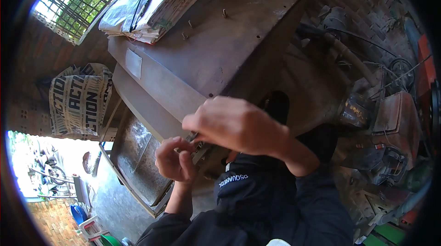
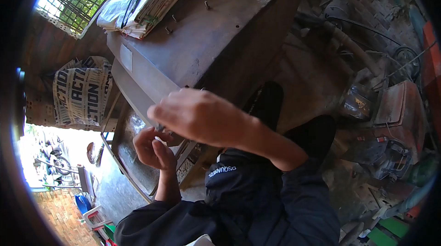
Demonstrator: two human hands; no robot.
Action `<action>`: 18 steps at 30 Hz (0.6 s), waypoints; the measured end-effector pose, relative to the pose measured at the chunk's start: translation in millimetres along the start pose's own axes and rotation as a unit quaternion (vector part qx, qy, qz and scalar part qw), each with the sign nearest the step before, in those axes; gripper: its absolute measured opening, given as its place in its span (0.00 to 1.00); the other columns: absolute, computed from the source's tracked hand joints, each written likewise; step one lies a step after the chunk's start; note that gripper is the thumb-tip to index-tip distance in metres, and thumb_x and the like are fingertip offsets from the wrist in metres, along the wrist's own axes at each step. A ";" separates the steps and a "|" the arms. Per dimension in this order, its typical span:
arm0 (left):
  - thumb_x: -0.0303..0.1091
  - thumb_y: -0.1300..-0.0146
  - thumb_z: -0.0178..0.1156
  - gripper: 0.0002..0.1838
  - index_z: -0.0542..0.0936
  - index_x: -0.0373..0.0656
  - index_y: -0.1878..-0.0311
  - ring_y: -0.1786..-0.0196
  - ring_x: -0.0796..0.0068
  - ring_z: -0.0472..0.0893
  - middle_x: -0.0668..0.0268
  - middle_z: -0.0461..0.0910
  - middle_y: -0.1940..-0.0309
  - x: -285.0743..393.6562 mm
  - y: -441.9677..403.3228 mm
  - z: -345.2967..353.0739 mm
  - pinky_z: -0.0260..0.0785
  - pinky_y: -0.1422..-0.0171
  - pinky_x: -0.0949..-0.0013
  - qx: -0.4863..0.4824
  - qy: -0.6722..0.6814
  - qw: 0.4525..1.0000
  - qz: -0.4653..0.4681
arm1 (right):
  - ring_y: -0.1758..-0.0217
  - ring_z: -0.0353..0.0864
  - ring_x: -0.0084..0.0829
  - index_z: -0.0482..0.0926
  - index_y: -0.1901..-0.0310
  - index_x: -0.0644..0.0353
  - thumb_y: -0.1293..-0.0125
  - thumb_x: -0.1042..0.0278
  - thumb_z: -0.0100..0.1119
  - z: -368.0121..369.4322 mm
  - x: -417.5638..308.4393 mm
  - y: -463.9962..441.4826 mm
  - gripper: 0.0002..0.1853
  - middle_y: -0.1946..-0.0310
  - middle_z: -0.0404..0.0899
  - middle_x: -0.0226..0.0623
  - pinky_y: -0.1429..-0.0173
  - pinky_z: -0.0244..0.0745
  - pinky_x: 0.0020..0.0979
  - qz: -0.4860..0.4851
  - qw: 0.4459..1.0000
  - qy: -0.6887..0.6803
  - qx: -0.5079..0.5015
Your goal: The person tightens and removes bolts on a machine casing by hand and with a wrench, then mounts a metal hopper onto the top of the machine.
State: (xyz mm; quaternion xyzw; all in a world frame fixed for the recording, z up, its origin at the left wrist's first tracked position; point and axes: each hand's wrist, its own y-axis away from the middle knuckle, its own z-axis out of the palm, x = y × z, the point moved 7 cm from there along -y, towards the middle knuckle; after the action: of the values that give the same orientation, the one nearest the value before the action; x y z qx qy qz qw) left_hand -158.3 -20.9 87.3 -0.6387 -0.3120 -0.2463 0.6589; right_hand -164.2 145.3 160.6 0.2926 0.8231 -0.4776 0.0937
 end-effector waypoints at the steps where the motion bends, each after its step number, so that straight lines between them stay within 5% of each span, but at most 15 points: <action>1: 0.43 0.35 0.63 0.19 0.75 0.33 0.56 0.76 0.75 0.77 0.61 0.77 0.76 4.7 0.1 0.3 0.67 0.71 0.76 0.001 -0.034 0.999 0.026 | 0.64 0.80 0.32 0.73 0.55 0.60 0.43 0.73 0.64 9.2 -4.1 1.2 0.15 0.67 0.77 0.36 0.62 0.74 0.30 -0.009 0.999 0.016 -0.033; 7: 0.32 0.42 0.66 0.10 0.75 0.39 0.65 0.79 0.71 0.77 0.61 0.76 0.81 6.8 18.3 0.5 0.67 0.73 0.72 -0.072 -0.259 0.957 0.107 | 0.63 0.83 0.31 0.71 0.54 0.59 0.39 0.72 0.62 39.0 -7.9 31.1 0.13 0.70 0.79 0.36 0.56 0.79 0.30 -0.030 0.998 0.062 0.010; 13: 0.24 0.48 0.65 0.08 0.76 0.40 0.65 0.80 0.70 0.77 0.62 0.77 0.79 2.2 26.5 13.1 0.69 0.73 0.72 -0.154 -0.282 0.946 0.048 | 0.62 0.83 0.32 0.73 0.53 0.60 0.39 0.71 0.63 50.4 -6.2 55.0 0.14 0.67 0.81 0.38 0.53 0.79 0.31 -0.033 0.995 0.093 -0.005; 18: 0.25 0.42 0.63 0.06 0.77 0.38 0.63 0.80 0.65 0.79 0.59 0.78 0.80 -10.4 42.5 28.3 0.70 0.75 0.67 -0.220 -0.254 0.942 -0.014 | 0.53 0.81 0.37 0.73 0.51 0.61 0.41 0.72 0.65 42.5 4.7 86.9 0.18 0.51 0.78 0.43 0.50 0.78 0.36 0.047 0.998 0.047 -0.009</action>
State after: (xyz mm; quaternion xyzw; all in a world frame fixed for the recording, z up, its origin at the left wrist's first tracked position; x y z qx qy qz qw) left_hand -137.4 9.1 50.3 -0.8047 -0.4160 -0.1474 0.3971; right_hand -123.7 143.8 72.5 0.3519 0.8162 -0.4513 0.0799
